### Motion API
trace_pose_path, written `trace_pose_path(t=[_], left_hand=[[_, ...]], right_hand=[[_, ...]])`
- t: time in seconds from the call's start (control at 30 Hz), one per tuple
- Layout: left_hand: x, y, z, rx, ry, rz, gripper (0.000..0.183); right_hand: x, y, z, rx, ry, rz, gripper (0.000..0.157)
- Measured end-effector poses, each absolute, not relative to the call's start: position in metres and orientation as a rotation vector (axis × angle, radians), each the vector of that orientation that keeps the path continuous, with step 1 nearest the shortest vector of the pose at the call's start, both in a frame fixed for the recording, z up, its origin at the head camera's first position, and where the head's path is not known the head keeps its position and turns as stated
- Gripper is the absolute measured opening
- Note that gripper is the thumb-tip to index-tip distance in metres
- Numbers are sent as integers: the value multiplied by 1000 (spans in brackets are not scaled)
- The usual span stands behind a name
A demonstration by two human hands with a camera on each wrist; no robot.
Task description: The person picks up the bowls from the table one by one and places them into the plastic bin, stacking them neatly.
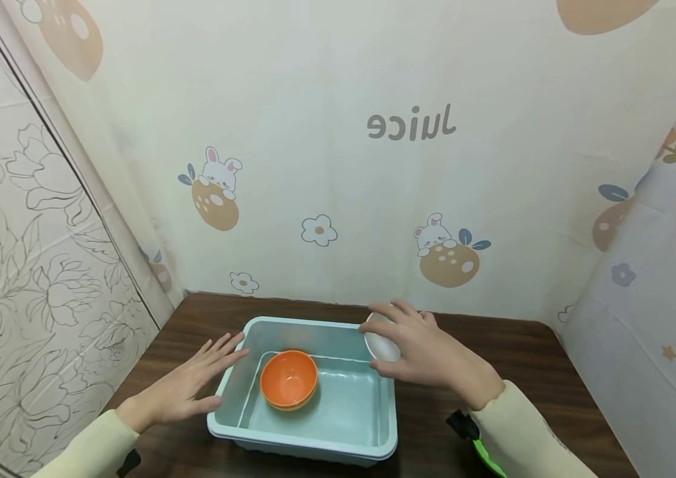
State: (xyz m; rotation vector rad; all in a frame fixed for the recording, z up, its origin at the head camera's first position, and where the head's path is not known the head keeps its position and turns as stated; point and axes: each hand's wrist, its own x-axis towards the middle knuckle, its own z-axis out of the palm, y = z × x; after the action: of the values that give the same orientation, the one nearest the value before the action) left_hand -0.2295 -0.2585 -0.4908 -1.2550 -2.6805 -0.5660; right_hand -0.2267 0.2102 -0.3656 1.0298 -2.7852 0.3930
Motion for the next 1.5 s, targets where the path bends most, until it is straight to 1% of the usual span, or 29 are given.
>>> trace_pose_path(t=[0.17, 0.63, 1.23, 1.5], left_hand=[[-229, -258, -491, -1260, -2676, -552, 87], [-229, -258, -488, -1262, -2692, -580, 85], [-228, -259, -491, -1245, -2696, -586, 85], [-229, -258, -493, -1246, -2692, -599, 85]], right_hand=[[-227, 200, -364, 1041, -2818, 398, 44], [-232, 177, -362, 1069, -2875, 439, 45], [-237, 147, -365, 1175, -2853, 522, 46], [-237, 136, -374, 1237, -2832, 537, 46]])
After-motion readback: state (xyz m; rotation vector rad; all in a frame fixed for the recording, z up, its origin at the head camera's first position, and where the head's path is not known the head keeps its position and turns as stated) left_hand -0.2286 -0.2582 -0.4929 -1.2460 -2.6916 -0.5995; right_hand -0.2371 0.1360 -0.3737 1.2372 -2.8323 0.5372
